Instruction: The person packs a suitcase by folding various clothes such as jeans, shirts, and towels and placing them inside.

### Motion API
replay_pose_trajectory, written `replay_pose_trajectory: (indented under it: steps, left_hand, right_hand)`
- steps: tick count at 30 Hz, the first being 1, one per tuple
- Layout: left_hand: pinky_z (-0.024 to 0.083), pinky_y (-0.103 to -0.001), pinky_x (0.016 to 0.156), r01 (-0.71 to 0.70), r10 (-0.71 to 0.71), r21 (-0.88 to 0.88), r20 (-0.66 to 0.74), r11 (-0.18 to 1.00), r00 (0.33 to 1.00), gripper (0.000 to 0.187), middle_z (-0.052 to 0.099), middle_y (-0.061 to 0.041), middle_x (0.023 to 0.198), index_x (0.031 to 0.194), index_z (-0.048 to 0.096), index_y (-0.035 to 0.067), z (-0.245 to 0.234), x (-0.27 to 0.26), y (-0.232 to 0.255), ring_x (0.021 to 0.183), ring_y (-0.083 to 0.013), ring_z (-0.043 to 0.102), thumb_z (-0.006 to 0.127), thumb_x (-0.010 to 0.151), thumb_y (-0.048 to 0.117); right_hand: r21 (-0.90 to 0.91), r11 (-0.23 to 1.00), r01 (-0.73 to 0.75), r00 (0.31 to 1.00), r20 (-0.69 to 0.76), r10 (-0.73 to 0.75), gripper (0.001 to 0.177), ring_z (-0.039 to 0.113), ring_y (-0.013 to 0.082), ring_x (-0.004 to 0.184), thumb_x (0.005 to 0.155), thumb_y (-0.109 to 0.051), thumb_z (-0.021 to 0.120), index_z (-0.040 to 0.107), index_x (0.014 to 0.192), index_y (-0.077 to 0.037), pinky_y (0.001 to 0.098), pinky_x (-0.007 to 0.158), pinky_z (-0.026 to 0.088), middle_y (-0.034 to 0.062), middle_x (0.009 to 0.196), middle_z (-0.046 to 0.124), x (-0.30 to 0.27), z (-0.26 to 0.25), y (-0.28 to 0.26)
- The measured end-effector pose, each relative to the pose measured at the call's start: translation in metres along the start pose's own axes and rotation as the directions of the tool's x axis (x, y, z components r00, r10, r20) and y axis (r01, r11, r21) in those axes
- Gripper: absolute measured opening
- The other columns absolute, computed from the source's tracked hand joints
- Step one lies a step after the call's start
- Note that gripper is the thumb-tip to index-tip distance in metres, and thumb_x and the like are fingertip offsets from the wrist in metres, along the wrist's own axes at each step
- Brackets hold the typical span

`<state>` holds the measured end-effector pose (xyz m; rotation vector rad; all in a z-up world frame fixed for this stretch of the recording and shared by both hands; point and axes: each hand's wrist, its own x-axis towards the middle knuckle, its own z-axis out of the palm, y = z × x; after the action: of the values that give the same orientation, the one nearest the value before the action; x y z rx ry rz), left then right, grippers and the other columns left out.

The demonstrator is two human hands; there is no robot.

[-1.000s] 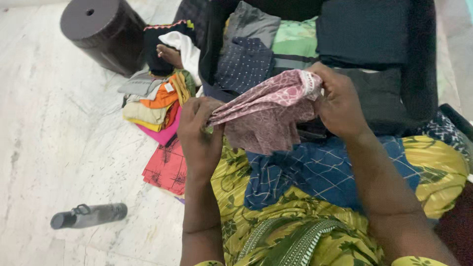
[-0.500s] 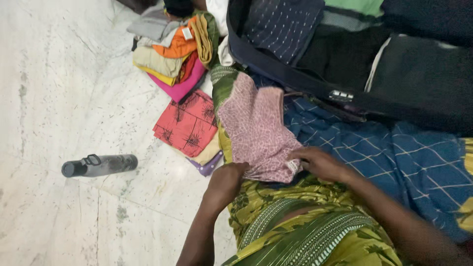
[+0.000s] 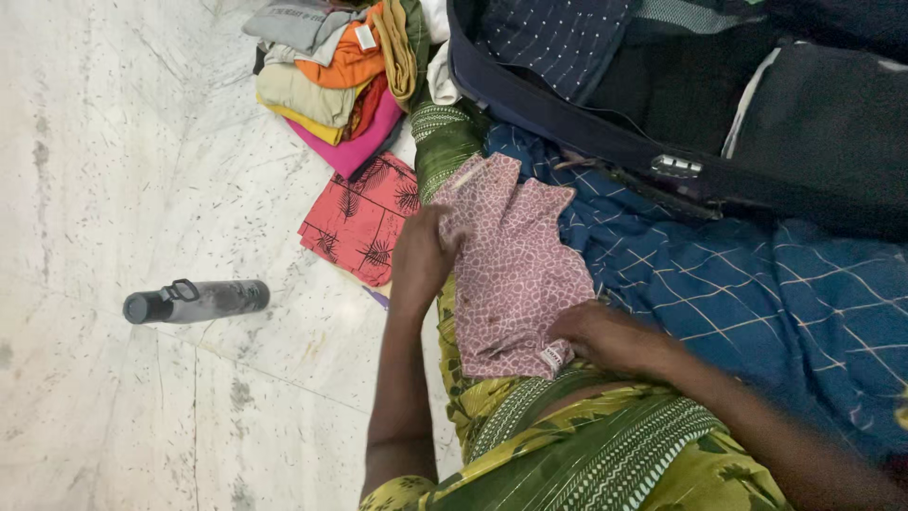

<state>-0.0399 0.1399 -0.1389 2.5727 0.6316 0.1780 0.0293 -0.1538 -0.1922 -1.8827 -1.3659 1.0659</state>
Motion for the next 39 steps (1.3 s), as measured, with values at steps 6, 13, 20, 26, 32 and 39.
replay_pose_trajectory:
  steps: [6, 13, 20, 26, 32, 39]
  left_hand:
    - [0.045, -0.052, 0.095, 0.001, 0.028, 0.098, -0.289, 0.995, 0.957, 0.050, 0.058, -0.025, 0.120, 0.109, 0.063, -0.001, 0.086, 0.059, -0.024, 0.110, -0.0444, 0.053, 0.087, 0.070, 0.020]
    - [0.045, -0.053, 0.095, 0.041, 0.015, 0.123, -0.430, 0.992, 0.903, 0.038, 0.058, -0.025, 0.121, 0.114, 0.058, -0.001, 0.109, 0.047, -0.079, 0.111, -0.0446, 0.054, 0.081, 0.087, 0.013]
    - [0.049, -0.044, 0.080, 0.314, -0.331, -0.181, -0.068, 0.932, 0.941, 0.047, 0.059, -0.016, 0.091, 0.121, 0.052, 0.007, 0.084, 0.051, -0.089, 0.086, -0.0316, 0.062, 0.080, 0.086, 0.020]
    - [0.052, -0.033, 0.089, -0.053, -0.119, -0.498, -0.307, 0.866, 0.944, 0.036, 0.062, -0.017, 0.108, 0.122, 0.060, 0.005, 0.055, 0.038, -0.049, 0.098, -0.0268, 0.062, 0.063, 0.087, -0.003]
    - [0.049, -0.044, 0.106, -0.592, 0.595, -0.129, -0.024, 0.795, 0.804, 0.045, 0.066, -0.016, 0.126, 0.124, 0.065, 0.007, 0.063, -0.019, -0.010, 0.121, -0.0377, 0.063, 0.060, 0.082, -0.007]
    - [0.050, -0.045, 0.105, -0.543, 0.566, -0.164, 0.312, 0.823, 0.763, 0.044, 0.068, -0.017, 0.130, 0.125, 0.064, 0.006, 0.037, -0.049, -0.004, 0.121, -0.0381, 0.063, 0.063, 0.082, -0.002]
  right_hand:
    - [-0.047, 0.997, 0.060, 0.998, 0.019, -0.060, 0.040, 0.055, 0.0267, 0.130, 0.083, -0.010, 0.073, 0.071, 0.122, -0.015, 0.0428, 0.113, 0.037, 0.0060, 0.135, 0.067, -0.011, 0.006, -0.003]
    - [-0.061, 0.993, 0.097, 0.991, 0.103, -0.090, 0.040, 0.047, 0.0270, 0.138, 0.085, -0.019, 0.076, 0.068, 0.124, -0.015, 0.0452, 0.116, 0.030, 0.0071, 0.142, 0.059, -0.011, 0.012, 0.006]
    - [-0.089, 0.994, 0.064, 0.987, 0.151, -0.050, 0.048, 0.042, 0.0281, 0.141, 0.084, -0.018, 0.075, 0.067, 0.132, -0.019, 0.0459, 0.117, 0.026, 0.0084, 0.146, 0.054, -0.007, 0.008, 0.004]
    - [-0.033, 0.996, 0.082, 0.990, 0.119, -0.077, 0.041, 0.038, 0.0274, 0.144, 0.090, -0.025, 0.073, 0.069, 0.131, -0.022, 0.0477, 0.119, 0.021, 0.0087, 0.155, 0.051, -0.009, 0.010, 0.000]
    - [-0.051, 0.996, 0.071, 0.984, 0.170, -0.062, 0.042, 0.041, 0.0238, 0.143, 0.089, -0.027, 0.071, 0.067, 0.131, -0.023, 0.0460, 0.122, 0.021, 0.0063, 0.149, 0.053, -0.003, 0.005, -0.011]
    - [-0.043, 0.998, 0.043, 0.985, 0.172, -0.035, 0.038, 0.040, 0.0249, 0.145, 0.092, -0.026, 0.067, 0.066, 0.129, -0.023, 0.0461, 0.123, 0.019, 0.0068, 0.152, 0.051, -0.005, 0.001, -0.018]
